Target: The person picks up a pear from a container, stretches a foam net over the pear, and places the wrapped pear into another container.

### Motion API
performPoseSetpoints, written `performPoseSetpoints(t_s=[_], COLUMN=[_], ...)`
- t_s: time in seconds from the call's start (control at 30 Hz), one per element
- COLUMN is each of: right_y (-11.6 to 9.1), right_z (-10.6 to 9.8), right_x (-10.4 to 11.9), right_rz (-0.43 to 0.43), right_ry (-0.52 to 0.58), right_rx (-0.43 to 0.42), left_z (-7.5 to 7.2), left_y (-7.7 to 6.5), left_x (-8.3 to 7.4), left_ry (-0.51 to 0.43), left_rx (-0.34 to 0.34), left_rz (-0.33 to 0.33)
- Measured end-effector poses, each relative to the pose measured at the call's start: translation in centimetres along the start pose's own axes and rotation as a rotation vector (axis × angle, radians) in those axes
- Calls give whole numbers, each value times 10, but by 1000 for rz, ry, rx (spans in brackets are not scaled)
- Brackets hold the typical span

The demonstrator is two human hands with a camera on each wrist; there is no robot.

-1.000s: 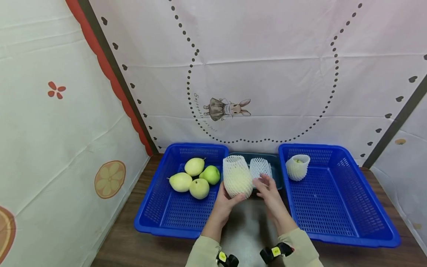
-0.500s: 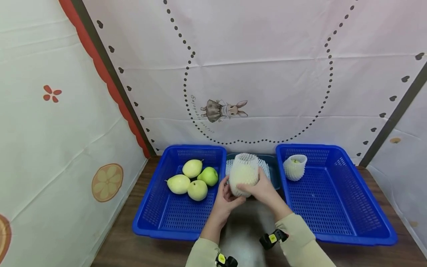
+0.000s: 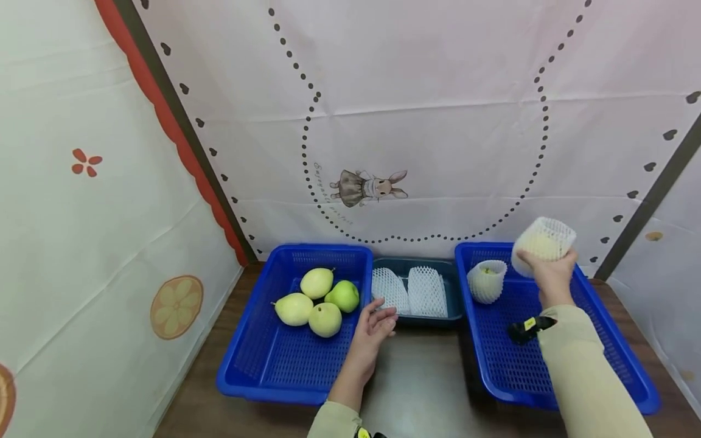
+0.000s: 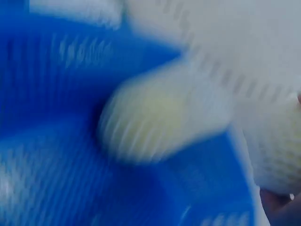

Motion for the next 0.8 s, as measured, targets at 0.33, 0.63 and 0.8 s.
performPoseSetpoints(t_s=[0.33, 0.63, 0.8], right_y=[14, 11, 13], right_z=[-27, -33, -26], right_x=[-95, -110, -105], right_rz=[6, -52, -56], right_ry=[-309, -378, -412], right_rx=[13, -29, 35], left_z=[-4, 4, 2], left_y=[-34, -43, -38], left_x=[5, 2, -2], left_ry=[8, -11, -1], left_rx=[-18, 16, 32], left_rz=[-77, -78, -21])
Point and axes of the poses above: each hand's wrist, its own y-axis towards the middle knuckle, its own z-axis out of the palm, x = y × z, the point moved 7 cm from there along y, towards the middle knuckle, and after that the axes turned 2 degrees about z, right-handed, at the moved point
